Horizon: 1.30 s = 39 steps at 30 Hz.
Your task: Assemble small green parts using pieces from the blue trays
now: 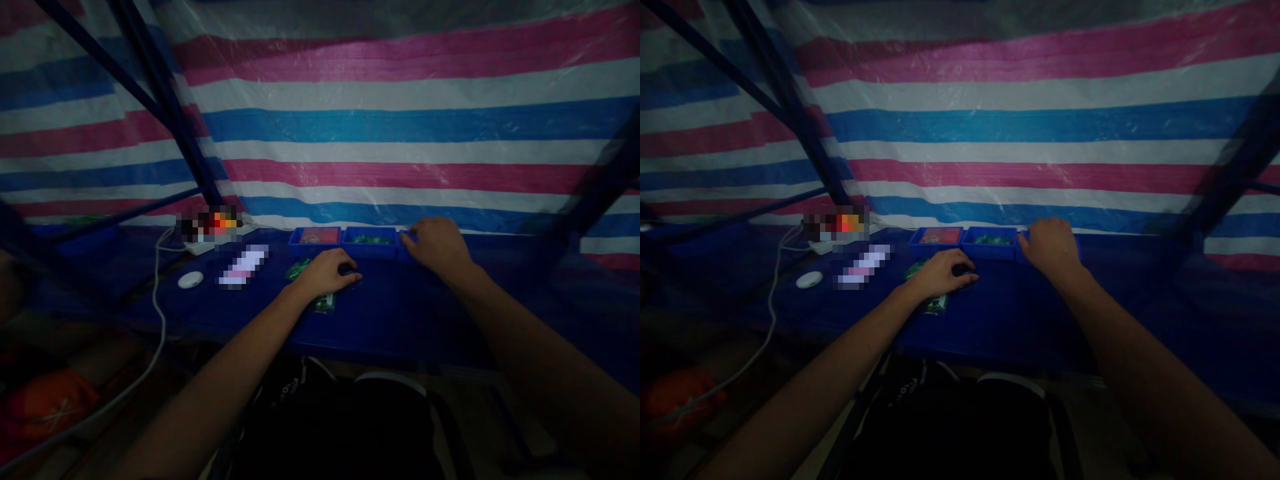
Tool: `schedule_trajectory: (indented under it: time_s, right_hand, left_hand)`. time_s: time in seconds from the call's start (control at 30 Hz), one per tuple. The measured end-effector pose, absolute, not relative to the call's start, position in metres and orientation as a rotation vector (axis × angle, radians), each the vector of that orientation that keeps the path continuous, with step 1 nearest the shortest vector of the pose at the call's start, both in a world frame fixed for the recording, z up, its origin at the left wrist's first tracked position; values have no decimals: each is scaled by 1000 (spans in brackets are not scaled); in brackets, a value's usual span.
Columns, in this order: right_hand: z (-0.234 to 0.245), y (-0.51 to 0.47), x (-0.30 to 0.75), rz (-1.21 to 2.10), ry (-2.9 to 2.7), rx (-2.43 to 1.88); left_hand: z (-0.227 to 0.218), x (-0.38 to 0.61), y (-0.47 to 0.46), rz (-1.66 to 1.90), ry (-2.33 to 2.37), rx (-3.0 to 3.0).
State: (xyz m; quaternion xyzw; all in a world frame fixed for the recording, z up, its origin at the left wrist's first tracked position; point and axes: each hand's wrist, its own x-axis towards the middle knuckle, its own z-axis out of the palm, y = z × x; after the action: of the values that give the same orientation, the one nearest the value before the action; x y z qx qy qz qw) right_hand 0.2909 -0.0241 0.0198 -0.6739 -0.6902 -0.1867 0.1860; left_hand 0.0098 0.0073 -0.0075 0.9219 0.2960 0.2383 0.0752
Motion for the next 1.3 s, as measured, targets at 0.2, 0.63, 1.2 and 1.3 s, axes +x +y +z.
schedule_trajectory:
  time_s: [0.2, 0.63, 1.2, 1.3]
  right_hand:
    - [12, -20, 289, -271, -1918, -1869]
    - [14, -36, 245, 117, -1973, -1138]
    - [-2, -25, 230, 974, -1488, -916]
    - [-3, -25, 229, 1009, -1532, -917]
  left_hand:
    - [-7, 10, 8, 716, 839, 2717]
    - [-2, 15, 6, 938, 856, 2284]
    - [-6, 20, 13, 1066, 663, 1831]
    - [-6, 18, 13, 1060, 674, 1872]
